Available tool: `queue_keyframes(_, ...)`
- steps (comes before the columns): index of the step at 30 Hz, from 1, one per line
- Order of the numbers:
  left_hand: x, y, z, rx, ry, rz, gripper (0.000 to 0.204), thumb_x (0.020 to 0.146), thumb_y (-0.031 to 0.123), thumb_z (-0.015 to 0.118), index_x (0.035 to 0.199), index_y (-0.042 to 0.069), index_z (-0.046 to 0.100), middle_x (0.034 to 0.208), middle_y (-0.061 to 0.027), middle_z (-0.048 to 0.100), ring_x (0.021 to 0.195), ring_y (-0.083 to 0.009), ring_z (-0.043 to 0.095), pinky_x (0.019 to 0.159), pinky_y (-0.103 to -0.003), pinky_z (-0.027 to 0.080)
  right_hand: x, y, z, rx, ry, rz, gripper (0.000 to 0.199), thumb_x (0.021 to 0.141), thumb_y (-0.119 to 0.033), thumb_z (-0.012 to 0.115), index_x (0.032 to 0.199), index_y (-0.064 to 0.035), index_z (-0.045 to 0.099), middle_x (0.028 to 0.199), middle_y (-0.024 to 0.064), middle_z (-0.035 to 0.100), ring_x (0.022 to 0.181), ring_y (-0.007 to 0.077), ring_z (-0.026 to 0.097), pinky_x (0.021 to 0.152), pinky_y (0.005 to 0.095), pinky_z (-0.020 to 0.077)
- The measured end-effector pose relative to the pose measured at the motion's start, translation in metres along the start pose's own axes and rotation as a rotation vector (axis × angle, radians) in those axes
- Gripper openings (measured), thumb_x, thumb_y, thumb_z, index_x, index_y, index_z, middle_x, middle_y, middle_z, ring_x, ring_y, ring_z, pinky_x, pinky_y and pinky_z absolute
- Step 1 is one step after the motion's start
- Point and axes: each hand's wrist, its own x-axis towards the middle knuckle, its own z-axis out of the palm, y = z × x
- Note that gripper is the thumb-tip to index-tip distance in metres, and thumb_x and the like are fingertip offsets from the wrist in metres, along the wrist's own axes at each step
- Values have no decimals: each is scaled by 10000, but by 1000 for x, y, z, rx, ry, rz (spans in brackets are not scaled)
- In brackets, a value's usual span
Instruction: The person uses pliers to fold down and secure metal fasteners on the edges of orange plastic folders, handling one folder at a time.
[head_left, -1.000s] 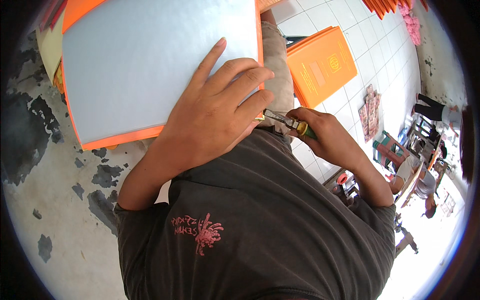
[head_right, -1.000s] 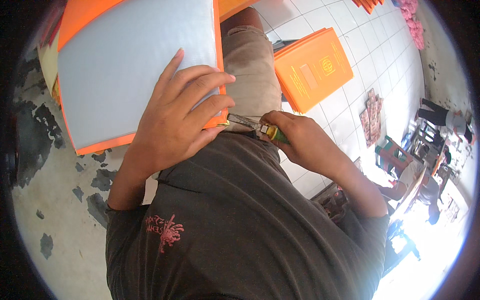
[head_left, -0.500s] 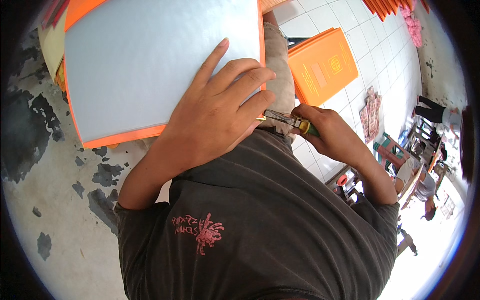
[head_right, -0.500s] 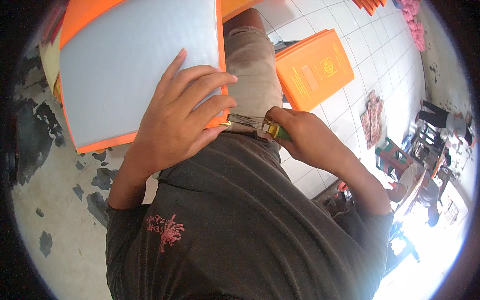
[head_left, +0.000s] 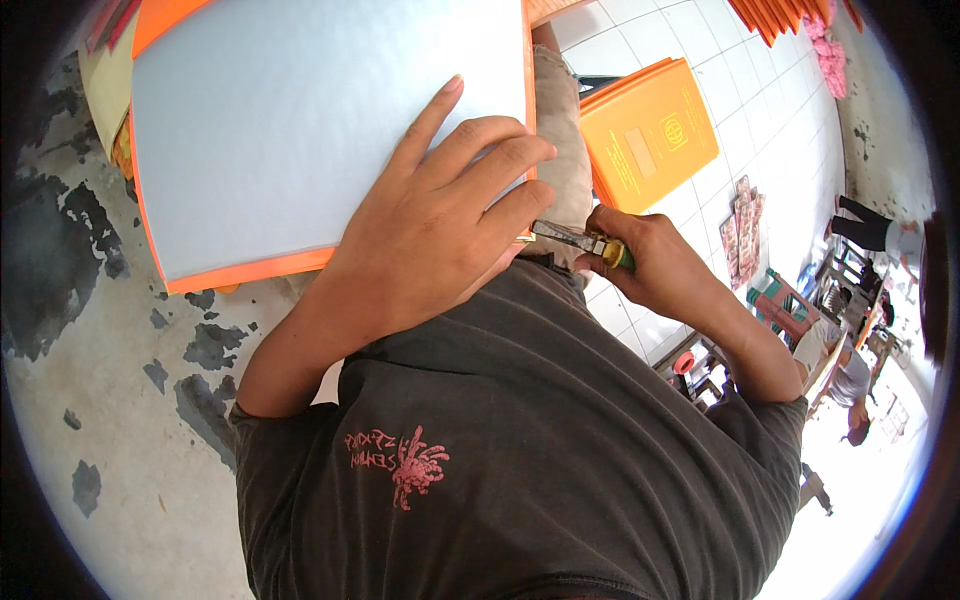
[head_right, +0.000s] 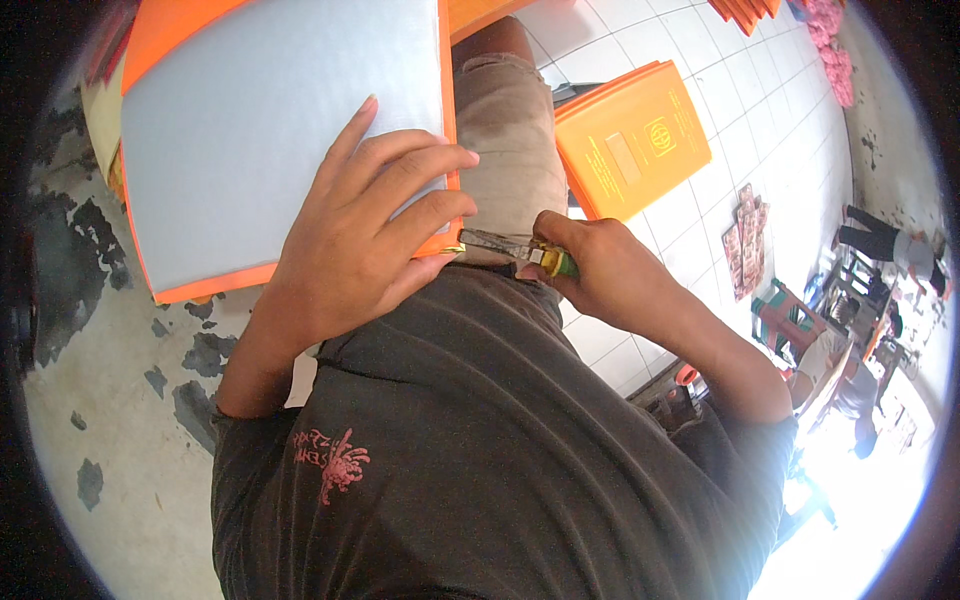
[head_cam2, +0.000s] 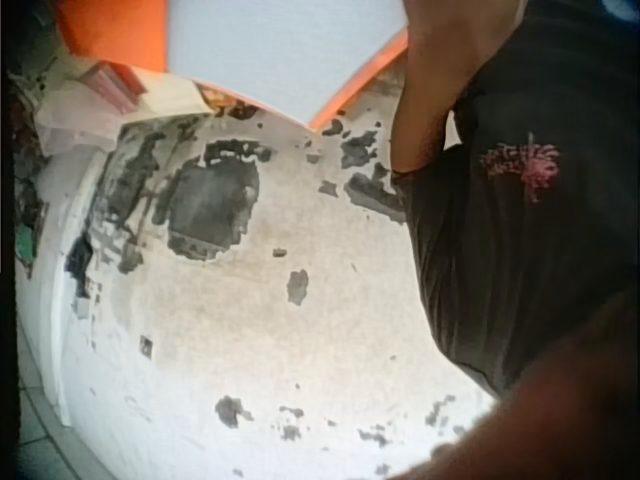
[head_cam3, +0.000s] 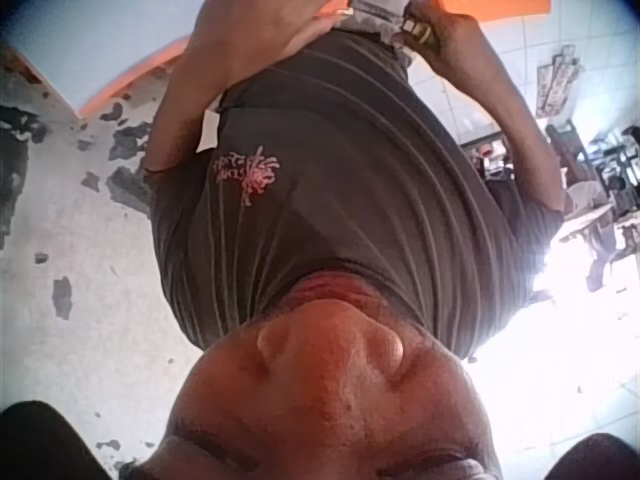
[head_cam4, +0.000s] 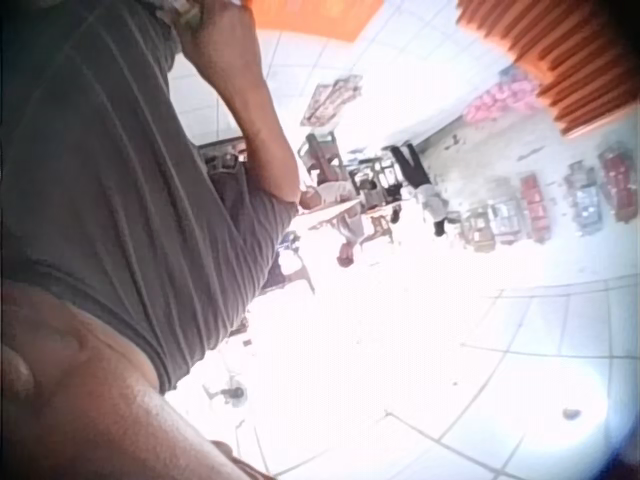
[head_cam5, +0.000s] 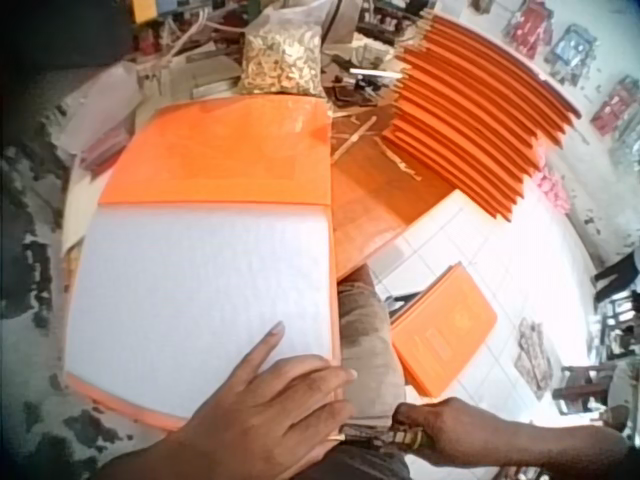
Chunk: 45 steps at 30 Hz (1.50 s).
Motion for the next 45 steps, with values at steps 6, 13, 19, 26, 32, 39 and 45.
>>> queue_keyframes(6, 0, -1, 2, 25, -4, 19, 489, 767, 150, 924, 1221, 129, 746, 1530, -37, 639, 1455, -286, 573, 1371, -667, 294, -8, -1, -13, -8, 9, -89, 354, 1055, -263, 801, 1286, -29, 670, 1093, 221, 779, 1024, 438, 772, 883, 522, 589)
queue_keyframes(13, -25, 5, -15, 133, -67, 73, 583, 789, 212, 917, 1355, 164, 786, 1619, -76, 647, 1503, -305, 603, 1303, -649, 417, -14, 24, -23, 89, -68, 47, 434, 1101, -273, 746, 1440, -18, 653, 1188, 249, 775, 1140, 407, 758, 997, 488, 574)
queue_keyframes(19, -67, -7, -54, 212, -85, 32, 450, 902, 331, 863, 1322, 177, 818, 1604, -100, 680, 1528, -312, 605, 1296, -643, 431, -7, 47, 11, 536, 192, 2, 412, 1129, -307, 733, 1363, 29, 682, 1122, 153, 804, 986, 243, 778, 881, 409, 598)
queue_keyframes(26, -133, -32, -118, 254, 13, -68, 257, 892, 250, 889, 1041, 67, 785, 1487, -105, 755, 1470, -291, 651, 1243, -543, 495, 13, 8, 59, 917, 655, -145, 294, 1164, -265, 651, 1198, 27, 647, 1072, 125, 723, 846, 159, 704, 752, 331, 567)
queue_keyframes(32, -173, -94, -165, 142, 726, -785, 210, 1039, 226, 823, 1078, 27, 768, 921, -33, 713, 846, -164, 644, 807, -331, 531, 32, -25, 69, 1033, 692, -303, 282, 1137, -237, 706, 1248, -28, 554, 1304, 212, 740, 980, 213, 725, 878, 366, 587)
queue_keyframes(39, -168, -109, -140, -83, 601, -968, 269, 1071, 255, 814, 1073, -8, 758, 760, 33, 577, 705, -58, 486, 647, -267, 439, 32, -59, 69, 1088, 541, -133, 307, 1063, -70, 795, 1231, -51, 539, 1133, 103, 702, 1024, 175, 707, 932, 369, 567)
queue_keyframes(45, -160, -112, -146, -584, 648, -968, 361, 1119, 293, 765, 1229, -51, 752, 935, -20, 756, 847, -73, 688, 772, -263, 565, 36, -56, 68, 1097, 660, -205, 321, 1026, -60, 814, 1207, -74, 549, 1045, 23, 619, 960, 125, 623, 857, 310, 518)
